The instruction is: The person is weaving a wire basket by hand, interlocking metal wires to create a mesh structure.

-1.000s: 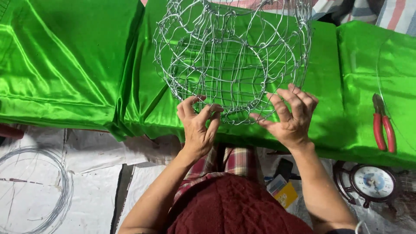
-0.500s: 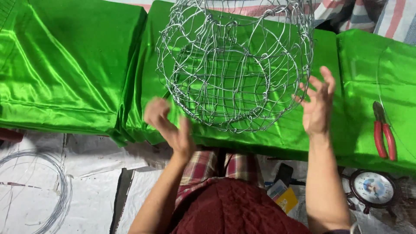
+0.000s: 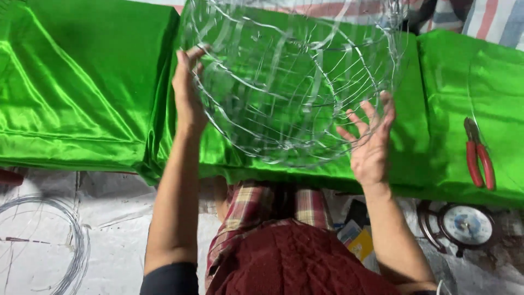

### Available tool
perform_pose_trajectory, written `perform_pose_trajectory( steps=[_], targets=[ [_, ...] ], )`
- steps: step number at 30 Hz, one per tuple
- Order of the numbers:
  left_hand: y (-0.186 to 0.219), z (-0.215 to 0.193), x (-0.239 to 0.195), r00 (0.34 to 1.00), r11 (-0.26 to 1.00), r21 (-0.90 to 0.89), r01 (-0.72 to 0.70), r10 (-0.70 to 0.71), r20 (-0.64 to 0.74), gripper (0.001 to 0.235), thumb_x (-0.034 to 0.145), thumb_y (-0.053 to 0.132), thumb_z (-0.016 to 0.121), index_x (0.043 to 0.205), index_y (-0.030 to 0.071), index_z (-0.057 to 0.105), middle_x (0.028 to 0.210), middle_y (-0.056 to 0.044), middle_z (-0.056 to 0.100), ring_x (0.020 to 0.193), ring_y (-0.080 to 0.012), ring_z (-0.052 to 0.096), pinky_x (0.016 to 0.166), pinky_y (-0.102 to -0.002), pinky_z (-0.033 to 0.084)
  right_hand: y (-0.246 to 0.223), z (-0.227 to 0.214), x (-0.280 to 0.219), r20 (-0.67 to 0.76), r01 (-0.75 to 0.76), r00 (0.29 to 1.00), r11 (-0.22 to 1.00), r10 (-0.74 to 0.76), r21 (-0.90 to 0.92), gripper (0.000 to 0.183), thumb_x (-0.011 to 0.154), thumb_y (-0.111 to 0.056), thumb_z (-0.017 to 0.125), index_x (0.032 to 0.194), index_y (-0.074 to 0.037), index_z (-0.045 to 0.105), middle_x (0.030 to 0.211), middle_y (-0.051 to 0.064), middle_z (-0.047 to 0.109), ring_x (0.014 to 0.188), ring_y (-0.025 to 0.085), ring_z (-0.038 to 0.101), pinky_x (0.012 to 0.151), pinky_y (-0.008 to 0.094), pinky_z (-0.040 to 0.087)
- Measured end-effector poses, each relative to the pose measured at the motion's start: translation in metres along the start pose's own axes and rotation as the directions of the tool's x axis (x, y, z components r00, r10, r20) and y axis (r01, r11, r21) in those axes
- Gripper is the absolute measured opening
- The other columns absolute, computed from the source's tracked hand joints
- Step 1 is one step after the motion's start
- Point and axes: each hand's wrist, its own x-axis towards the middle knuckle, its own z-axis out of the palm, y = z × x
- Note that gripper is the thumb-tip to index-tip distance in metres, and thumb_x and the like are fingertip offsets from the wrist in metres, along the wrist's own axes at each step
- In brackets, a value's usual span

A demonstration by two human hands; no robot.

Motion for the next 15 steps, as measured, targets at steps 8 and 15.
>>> perform_pose_trajectory(
  steps=[8, 15],
  targets=[
    [-0.044, -0.034, 0.022, 0.999, 0.987, 0.159, 0.025, -0.029, 0.026, 0.082, 0.096, 0.073, 0.035, 0.135, 0.006, 0.060, 0.147, -0.023, 0.049, 0.137, -0.0445, 0.041, 0.110, -0.066, 0.033, 0.015, 0.017, -0.040, -0.046, -0.059, 0.997, 0.998, 0.058, -0.037, 0.066, 0.103, -0.048, 0.055, 0.156, -0.022, 0.027, 0.158, 0.014, 0.025, 0.130, 0.030, 0.045, 0.098, 0.048, 0.049],
    [0.004, 0.007, -0.090, 0.833, 0.925, 0.367, -0.103, 0.282, -0.476, 0.022, 0.112, 0.028, 0.059, 0.118, 0.006, 0.059, 0.114, -0.012, 0.057, 0.105, -0.0243, 0.057, 0.098, -0.042, 0.045, 0.010, 0.020, -0.058, -0.210, 0.047, 0.965, 0.894, -0.156, -0.446, 0.043, 0.109, -0.036, 0.052, 0.142, -0.012, 0.038, 0.138, 0.016, 0.045, 0.119, 0.028, 0.056, 0.091, 0.038, 0.056]
  ],
)
